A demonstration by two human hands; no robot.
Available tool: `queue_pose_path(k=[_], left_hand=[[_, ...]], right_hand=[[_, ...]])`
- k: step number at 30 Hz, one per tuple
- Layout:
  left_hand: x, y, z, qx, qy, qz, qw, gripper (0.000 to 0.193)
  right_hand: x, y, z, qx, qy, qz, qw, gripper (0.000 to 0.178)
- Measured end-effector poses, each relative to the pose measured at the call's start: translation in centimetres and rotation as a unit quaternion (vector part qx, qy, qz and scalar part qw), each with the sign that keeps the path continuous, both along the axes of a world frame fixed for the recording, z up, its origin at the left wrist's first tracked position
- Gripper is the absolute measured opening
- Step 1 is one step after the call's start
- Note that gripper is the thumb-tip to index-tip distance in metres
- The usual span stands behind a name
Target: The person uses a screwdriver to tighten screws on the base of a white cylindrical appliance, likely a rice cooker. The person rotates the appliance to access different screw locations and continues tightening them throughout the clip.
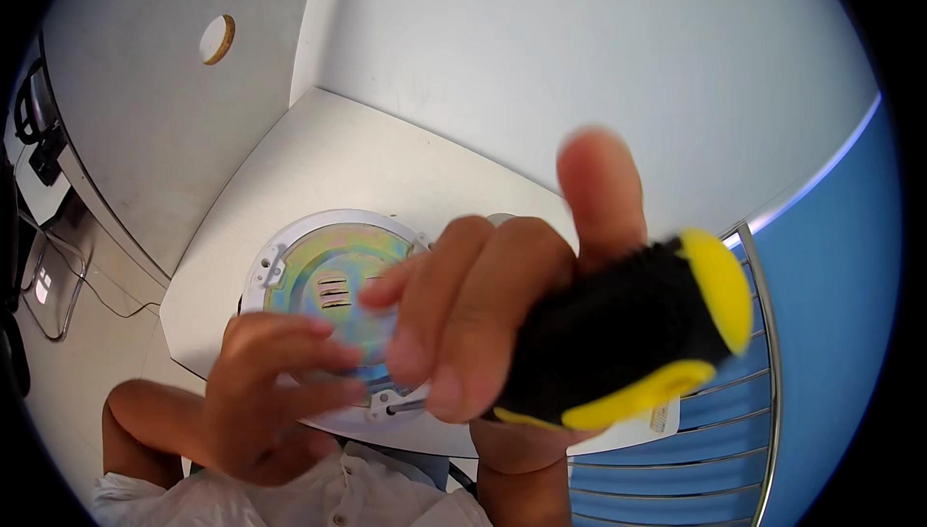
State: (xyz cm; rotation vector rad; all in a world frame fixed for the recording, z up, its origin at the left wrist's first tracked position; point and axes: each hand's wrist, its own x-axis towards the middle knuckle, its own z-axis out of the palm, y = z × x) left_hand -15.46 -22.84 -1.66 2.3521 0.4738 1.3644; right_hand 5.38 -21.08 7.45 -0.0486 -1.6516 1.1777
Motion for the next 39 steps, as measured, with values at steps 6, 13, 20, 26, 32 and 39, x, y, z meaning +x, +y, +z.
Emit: queue_pose_path(k=[6,13,20,26,32,39], left_hand=[[4.1,3.2,6.1,-0.199,-0.121,-0.263,0.936,0.036],[5.0,3.0,7.6,-0.229,-0.043,-0.259,0.937,0.032],[5.6,1.6,7.5,-0.271,-0.074,-0.210,0.936,0.036],[5.5,3.2,7.6,-0.254,-0.079,-0.314,0.912,0.043],[6.4,4.5,7.8,-0.251,-0.001,-0.483,0.839,0.048],[6.8,3.2,6.5,-0.260,-0.135,-0.384,0.875,0.052]], right_hand=[[-0.2,0.4,-1.4,0.074,0.030,-0.073,0.994,0.059],[0.4,-2.5,0.4,0.076,-0.012,-0.460,0.885,0.055],[-1.5,-6.4,4.3,0.217,-0.249,-0.735,0.593,0.076],[-0.4,-4.4,5.1,0.270,-0.202,-0.622,0.707,0.046],[1.5,-4.3,6.5,0.286,-0.270,-0.469,0.791,0.045],[-0.9,-6.1,6.4,0.284,-0.326,-0.644,0.631,0.054]])
